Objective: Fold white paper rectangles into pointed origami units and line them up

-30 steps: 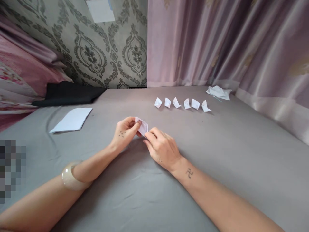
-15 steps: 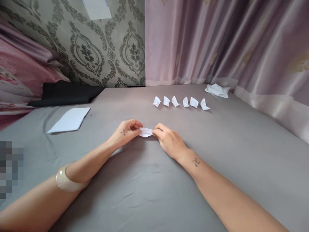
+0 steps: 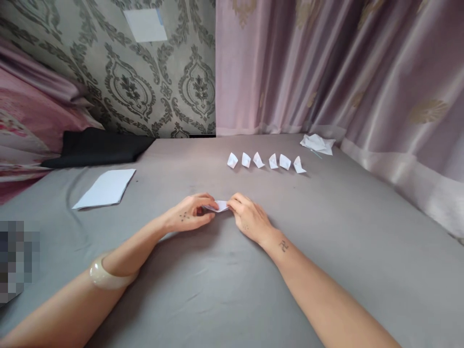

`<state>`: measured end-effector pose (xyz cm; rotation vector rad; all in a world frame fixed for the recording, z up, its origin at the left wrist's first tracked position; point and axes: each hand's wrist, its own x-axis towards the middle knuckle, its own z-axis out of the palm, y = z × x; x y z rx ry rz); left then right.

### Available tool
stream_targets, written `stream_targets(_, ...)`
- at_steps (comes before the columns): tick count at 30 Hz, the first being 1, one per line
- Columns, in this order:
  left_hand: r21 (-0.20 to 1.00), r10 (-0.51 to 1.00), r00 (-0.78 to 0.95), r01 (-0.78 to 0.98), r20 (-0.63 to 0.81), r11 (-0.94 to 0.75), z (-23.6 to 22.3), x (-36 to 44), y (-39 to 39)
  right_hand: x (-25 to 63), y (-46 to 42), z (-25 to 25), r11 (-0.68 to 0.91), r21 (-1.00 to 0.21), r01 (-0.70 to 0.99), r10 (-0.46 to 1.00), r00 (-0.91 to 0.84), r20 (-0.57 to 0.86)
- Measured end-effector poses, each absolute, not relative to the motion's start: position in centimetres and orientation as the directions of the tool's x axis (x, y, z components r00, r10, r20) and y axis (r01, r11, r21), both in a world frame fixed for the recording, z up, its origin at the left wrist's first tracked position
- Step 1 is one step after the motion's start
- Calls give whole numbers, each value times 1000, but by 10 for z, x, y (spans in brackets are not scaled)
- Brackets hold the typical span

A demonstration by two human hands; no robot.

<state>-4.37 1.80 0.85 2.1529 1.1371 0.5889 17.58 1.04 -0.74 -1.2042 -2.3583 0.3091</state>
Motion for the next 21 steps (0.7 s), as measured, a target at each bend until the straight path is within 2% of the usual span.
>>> stream_targets(4, 630, 834, 529, 596, 159, -498, 3, -43, 18, 173, 9, -8, 578, -385, 719, 815, -489, 311)
stream_targets(14, 500, 783, 594, 628, 186, -596, -4, -43, 19, 171, 8, -3, 611, -309, 729, 791, -544, 280)
stream_targets(21, 396, 708, 673, 603, 215, -693, -1, -44, 17, 168, 7, -5, 602, -361, 712, 798, -528, 289)
